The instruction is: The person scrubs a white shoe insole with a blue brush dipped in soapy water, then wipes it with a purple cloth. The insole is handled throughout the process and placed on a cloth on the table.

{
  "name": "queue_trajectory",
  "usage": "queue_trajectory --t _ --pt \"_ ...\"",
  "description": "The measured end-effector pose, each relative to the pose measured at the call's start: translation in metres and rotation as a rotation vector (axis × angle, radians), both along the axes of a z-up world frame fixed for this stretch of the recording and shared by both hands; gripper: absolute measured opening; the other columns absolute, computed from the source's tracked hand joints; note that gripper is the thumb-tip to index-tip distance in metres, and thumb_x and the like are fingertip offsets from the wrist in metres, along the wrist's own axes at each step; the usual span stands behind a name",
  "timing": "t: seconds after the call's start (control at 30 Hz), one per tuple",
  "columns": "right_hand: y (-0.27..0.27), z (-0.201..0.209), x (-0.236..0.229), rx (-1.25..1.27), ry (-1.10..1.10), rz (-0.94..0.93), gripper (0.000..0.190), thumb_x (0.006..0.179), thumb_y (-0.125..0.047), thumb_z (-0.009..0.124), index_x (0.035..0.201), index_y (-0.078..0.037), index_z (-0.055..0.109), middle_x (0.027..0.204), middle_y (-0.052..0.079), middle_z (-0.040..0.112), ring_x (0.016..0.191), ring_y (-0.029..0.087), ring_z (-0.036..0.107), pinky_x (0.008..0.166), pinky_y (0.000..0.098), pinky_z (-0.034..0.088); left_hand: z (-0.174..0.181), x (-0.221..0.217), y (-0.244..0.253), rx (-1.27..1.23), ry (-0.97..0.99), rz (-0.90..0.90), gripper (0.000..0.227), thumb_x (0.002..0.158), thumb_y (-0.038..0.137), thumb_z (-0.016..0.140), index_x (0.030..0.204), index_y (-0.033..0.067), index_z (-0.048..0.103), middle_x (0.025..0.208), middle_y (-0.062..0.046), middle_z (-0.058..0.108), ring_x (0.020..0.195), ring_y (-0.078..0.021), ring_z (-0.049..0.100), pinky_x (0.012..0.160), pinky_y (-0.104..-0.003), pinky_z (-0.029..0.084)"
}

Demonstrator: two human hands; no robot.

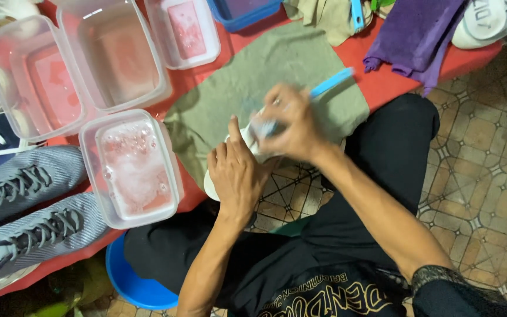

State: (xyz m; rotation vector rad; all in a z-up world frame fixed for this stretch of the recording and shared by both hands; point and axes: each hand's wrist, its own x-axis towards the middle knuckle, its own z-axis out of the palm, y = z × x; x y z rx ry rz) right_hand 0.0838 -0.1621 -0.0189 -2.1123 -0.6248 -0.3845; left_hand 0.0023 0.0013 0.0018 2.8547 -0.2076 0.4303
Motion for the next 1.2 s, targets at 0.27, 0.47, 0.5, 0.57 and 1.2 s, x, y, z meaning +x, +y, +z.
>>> queue_trajectory --t 0.27,0.47,0.5,0.57,1.2 --pt "-0.004 0.001 0.003 -0.051 0.016 -0.076 0.031 0.064 -0.038 0.091 0.083 -0.021 0.072 0.1 0.003 0.064 0.088 0.031 0.064 0.082 0.047 0.042 -0.006 0.004 0.0 0.046 -0.037 -0.004 0.137 0.051 0.067 0.091 0.154 -0.0005 0.033 0.096 -0.008 0.069 0.088 -0.0251 0.066 0.09 -0.039 0.051" --pt "-0.001 0.003 -0.003 -0.096 0.016 -0.111 0.03 0.066 -0.037 0.088 0.088 -0.023 0.073 0.103 0.0 0.062 0.09 0.028 0.063 0.086 0.0446 0.041 -0.009 0.004 0.003 0.083 0.0 0.005 0.137 0.051 0.065 0.091 0.156 -0.0005 0.031 0.101 -0.007 0.069 0.09 -0.0227 0.065 0.091 -0.036 0.05" --pt "0.009 0.004 -0.022 -0.116 0.042 -0.049 0.032 0.056 -0.035 0.089 0.085 -0.03 0.075 0.1 -0.008 0.062 0.089 0.02 0.064 0.087 0.0386 0.041 -0.01 -0.004 0.005 0.126 0.043 -0.012 0.139 0.049 0.062 0.092 0.157 0.001 0.029 0.103 -0.006 0.07 0.093 -0.021 0.066 0.093 -0.036 0.049" --pt "-0.013 0.005 -0.005 -0.111 0.036 -0.179 0.027 0.068 -0.039 0.087 0.089 -0.027 0.075 0.102 -0.005 0.06 0.093 0.022 0.065 0.086 0.0374 0.04 -0.005 0.002 0.004 0.085 0.047 0.005 0.136 0.053 0.065 0.091 0.156 -0.0007 0.03 0.098 -0.007 0.069 0.09 -0.0224 0.066 0.092 -0.037 0.05" --pt "0.002 0.006 -0.025 -0.036 0.219 -0.228 0.041 0.06 -0.041 0.096 0.084 -0.021 0.069 0.106 0.001 0.067 0.093 0.032 0.068 0.09 0.0526 0.036 -0.005 0.002 0.0 0.105 -0.014 0.034 0.13 0.053 0.065 0.089 0.152 -0.0003 0.039 0.088 -0.005 0.067 0.084 -0.0216 0.065 0.088 -0.037 0.051"
